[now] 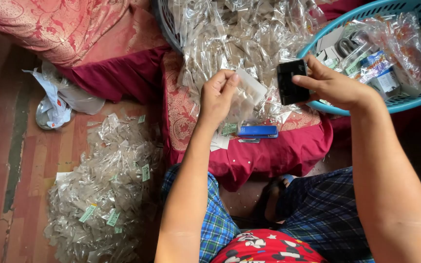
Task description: Manually packaging small items by inserting cards into plastic bags and stapling them shut.
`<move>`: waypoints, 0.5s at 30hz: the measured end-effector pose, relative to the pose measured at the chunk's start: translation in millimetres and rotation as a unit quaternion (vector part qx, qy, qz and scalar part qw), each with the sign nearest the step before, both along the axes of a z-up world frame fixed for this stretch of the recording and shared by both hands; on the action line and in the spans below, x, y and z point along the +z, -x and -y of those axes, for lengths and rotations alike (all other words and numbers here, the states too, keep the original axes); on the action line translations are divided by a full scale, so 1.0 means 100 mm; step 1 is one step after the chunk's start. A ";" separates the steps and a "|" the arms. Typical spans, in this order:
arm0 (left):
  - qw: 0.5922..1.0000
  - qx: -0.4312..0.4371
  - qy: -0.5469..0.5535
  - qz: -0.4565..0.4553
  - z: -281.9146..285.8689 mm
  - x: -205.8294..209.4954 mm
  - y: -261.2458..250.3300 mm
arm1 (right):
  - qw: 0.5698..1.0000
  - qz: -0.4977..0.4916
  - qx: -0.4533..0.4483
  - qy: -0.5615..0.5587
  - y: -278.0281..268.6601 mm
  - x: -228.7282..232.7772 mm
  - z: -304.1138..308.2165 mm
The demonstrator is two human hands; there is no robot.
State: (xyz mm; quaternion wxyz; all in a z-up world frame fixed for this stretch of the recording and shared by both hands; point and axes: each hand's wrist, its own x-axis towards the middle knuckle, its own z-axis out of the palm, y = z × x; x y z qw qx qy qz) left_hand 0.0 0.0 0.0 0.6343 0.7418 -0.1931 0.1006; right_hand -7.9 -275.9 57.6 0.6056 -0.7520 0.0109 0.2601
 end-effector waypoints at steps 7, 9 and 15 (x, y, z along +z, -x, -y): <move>1.000 0.005 -0.023 -0.020 0.03 -0.07 0.00 | 0.997 0.076 -0.030 0.014 -0.01 -0.18 -0.19; 0.999 0.019 0.003 -0.042 0.03 -0.12 -0.02 | 0.987 0.142 -0.052 -0.060 -0.06 -0.42 -0.16; 0.998 0.032 0.018 -0.046 0.07 -0.24 -0.07 | 0.987 0.117 -0.040 -0.103 0.03 -0.26 -0.36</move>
